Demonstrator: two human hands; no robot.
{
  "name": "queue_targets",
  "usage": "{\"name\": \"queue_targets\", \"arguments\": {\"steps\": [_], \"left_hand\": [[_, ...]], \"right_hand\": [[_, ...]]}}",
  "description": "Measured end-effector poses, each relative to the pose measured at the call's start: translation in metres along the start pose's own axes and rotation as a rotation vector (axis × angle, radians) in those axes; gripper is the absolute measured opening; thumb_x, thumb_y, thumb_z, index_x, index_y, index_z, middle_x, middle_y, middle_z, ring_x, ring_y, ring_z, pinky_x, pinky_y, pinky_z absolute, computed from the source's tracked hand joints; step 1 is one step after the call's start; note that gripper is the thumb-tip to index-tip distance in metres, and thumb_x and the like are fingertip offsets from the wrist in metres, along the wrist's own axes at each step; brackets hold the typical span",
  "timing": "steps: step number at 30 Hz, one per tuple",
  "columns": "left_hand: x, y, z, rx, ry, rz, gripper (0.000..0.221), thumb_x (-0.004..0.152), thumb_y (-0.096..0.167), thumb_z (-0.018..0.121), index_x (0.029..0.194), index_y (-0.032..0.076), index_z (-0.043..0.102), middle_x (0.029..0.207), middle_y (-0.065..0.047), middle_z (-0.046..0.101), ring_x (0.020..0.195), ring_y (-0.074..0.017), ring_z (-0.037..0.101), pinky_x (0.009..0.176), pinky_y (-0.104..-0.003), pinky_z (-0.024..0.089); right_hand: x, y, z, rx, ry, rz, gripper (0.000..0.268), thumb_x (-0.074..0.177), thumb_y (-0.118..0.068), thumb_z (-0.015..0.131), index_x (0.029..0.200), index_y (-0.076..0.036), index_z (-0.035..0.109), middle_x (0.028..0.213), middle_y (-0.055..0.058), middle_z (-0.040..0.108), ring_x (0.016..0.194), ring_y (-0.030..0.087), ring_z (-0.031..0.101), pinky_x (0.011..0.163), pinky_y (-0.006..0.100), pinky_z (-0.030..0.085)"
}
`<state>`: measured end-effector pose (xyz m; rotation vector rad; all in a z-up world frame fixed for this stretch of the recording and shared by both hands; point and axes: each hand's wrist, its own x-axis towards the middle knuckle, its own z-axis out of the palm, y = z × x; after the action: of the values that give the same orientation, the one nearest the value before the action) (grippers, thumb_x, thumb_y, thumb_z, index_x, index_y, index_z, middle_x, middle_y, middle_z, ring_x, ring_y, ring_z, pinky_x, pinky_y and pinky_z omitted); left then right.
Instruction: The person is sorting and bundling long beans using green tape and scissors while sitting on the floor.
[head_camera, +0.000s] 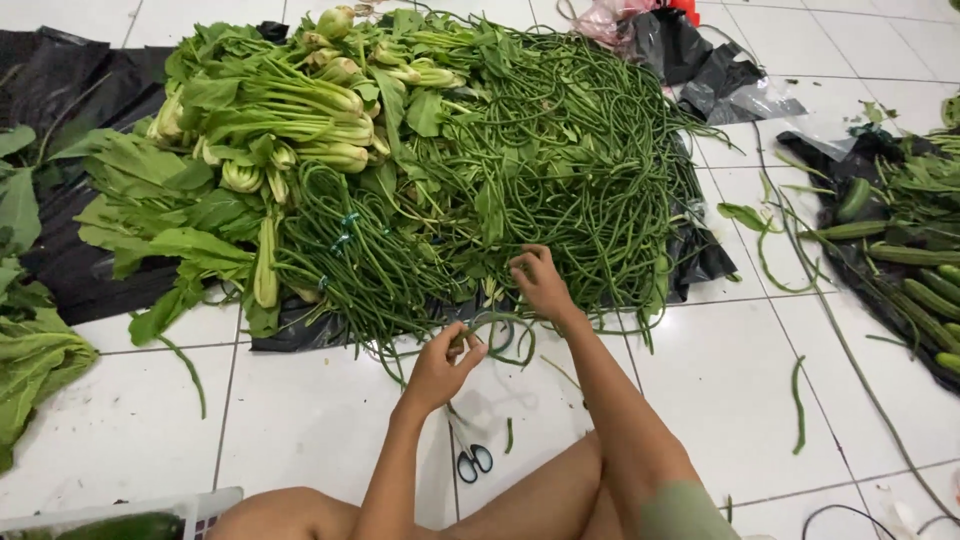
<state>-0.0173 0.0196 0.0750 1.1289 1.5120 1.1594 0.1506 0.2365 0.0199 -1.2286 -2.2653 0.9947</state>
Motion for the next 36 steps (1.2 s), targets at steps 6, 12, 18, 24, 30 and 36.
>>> {"name": "queue_targets", "arguments": {"steps": [6, 12, 18, 24, 30, 36], "left_hand": [[0.011, -0.01, -0.006, -0.075, 0.034, -0.056, 0.052, 0.103, 0.046, 0.058, 0.12, -0.001, 0.072, 0.054, -0.008, 0.053, 0.051, -0.0114, 0.046, 0.056, -0.029, 0.039], [0.002, -0.005, -0.016, 0.095, 0.052, -0.341, 0.061, 0.105, 0.047, 0.051, 0.143, 0.0, 0.057, 0.108, -0.024, 0.074, 0.094, -0.0277, 0.074, 0.078, -0.039, 0.057], [0.018, -0.055, -0.01, 0.133, 0.118, -0.329, 0.06, 0.108, 0.045, 0.046, 0.136, -0.007, 0.058, 0.115, -0.031, 0.07, 0.106, -0.0411, 0.071, 0.084, -0.049, 0.056], [0.044, -0.134, -0.002, -0.114, 0.165, -0.335, 0.034, 0.099, 0.036, 0.051, 0.101, 0.014, 0.076, 0.133, -0.016, 0.065, 0.1, -0.0272, 0.065, 0.084, -0.039, 0.05], [0.006, -0.035, -0.029, -0.386, 0.063, -0.306, 0.043, 0.11, 0.034, 0.036, 0.109, 0.005, 0.067, 0.079, 0.004, 0.03, 0.064, -0.0089, 0.028, 0.059, -0.026, 0.029], [0.006, -0.032, 0.0, -0.364, -0.129, -0.144, 0.044, 0.111, 0.047, 0.037, 0.099, 0.012, 0.061, 0.076, 0.003, 0.04, 0.069, -0.0114, 0.041, 0.064, -0.026, 0.036]], "right_hand": [[0.039, 0.019, 0.013, -0.278, -0.117, 0.202, 0.041, 0.105, -0.027, 0.061, 0.139, -0.004, 0.058, 0.164, 0.025, 0.022, 0.113, 0.038, 0.069, 0.086, 0.049, 0.06], [0.025, 0.008, 0.013, -0.085, -0.101, 0.131, 0.029, 0.106, -0.017, 0.056, 0.134, -0.011, 0.059, 0.145, 0.014, 0.046, 0.114, 0.034, 0.068, 0.09, 0.05, 0.06], [-0.061, -0.087, -0.033, -0.033, 0.308, -0.409, 0.018, 0.102, -0.01, 0.066, 0.101, -0.025, 0.075, 0.097, -0.011, 0.068, 0.098, 0.012, 0.058, 0.096, 0.035, 0.039], [-0.139, -0.128, -0.063, 0.443, 0.336, -0.506, 0.022, 0.104, 0.005, 0.051, 0.112, -0.006, 0.069, 0.095, 0.01, 0.07, 0.081, 0.022, 0.061, 0.083, 0.042, 0.052], [-0.153, -0.123, -0.041, 0.582, 0.102, -0.396, 0.019, 0.096, 0.006, 0.061, 0.106, -0.001, 0.075, 0.085, 0.012, 0.071, 0.057, 0.016, 0.056, 0.059, 0.034, 0.051], [-0.126, -0.106, 0.024, 0.468, 0.107, -0.348, 0.017, 0.1, -0.002, 0.06, 0.109, -0.006, 0.074, 0.078, 0.009, 0.069, 0.058, 0.014, 0.049, 0.062, 0.029, 0.047]]}}
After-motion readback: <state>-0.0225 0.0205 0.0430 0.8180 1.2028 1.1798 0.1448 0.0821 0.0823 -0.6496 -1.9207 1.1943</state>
